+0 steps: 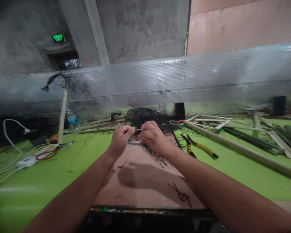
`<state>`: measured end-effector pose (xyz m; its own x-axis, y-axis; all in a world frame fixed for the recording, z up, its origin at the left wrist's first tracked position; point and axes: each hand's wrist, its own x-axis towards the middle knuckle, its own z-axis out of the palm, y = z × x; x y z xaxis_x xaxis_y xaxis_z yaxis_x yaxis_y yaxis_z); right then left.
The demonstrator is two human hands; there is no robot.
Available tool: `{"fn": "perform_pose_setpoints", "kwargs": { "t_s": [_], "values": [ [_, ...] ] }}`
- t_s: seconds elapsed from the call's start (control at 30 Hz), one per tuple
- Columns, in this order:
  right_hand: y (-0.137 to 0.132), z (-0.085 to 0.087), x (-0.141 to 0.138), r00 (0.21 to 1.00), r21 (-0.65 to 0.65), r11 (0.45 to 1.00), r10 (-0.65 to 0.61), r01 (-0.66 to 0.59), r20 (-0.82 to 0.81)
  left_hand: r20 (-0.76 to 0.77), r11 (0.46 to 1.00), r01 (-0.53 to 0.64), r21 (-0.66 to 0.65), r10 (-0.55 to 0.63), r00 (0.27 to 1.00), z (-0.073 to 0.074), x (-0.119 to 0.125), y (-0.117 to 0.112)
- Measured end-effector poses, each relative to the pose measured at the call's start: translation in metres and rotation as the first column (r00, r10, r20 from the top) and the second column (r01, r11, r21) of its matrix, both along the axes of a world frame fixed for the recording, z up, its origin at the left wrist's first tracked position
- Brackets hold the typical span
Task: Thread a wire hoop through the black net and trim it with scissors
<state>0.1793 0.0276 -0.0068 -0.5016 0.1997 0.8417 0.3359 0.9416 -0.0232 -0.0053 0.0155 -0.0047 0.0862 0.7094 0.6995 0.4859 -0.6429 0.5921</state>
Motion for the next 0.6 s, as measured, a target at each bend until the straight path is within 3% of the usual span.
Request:
{"fn": "perform_pose_setpoints", "kwargs": {
  "t_s": [0.13,0.2,0.3,0.37,0.47,0.53,0.6],
  "values": [
    [0.006,-0.001,0.007,0.997,-0.057,0.996,0.073,-0.073,0.010,0.013,0.999,0.035,-0.007,-0.035,0.999,0.003,-0.003,0.000],
    [0.008,-0.001,0.009,0.977,-0.193,0.973,0.088,-0.126,-0.193,0.012,1.000,0.028,0.009,-0.028,1.000,0.005,-0.005,-0.002],
    [0.007,0.001,0.011,0.885,-0.435,0.868,0.011,-0.240,-0.466,-0.065,0.998,0.019,0.062,-0.015,0.998,0.007,-0.005,-0.007],
    [0.003,0.005,0.011,0.911,-0.560,0.796,-0.025,-0.231,-0.412,-0.144,0.995,0.029,0.095,-0.015,0.990,0.007,-0.003,-0.011],
    [-0.005,0.008,0.007,0.986,-0.660,0.741,0.018,-0.124,-0.165,-0.241,0.993,0.051,0.110,-0.023,0.970,0.006,0.000,-0.015],
    [-0.009,0.009,0.004,0.996,-0.679,0.730,0.038,-0.080,-0.077,-0.289,0.993,0.071,0.097,-0.040,0.956,0.007,0.002,-0.018],
    [-0.012,0.008,0.001,0.999,-0.657,0.754,-0.010,-0.020,-0.043,-0.315,0.993,0.083,0.083,-0.053,0.948,0.008,0.003,-0.020]
  ]
}}
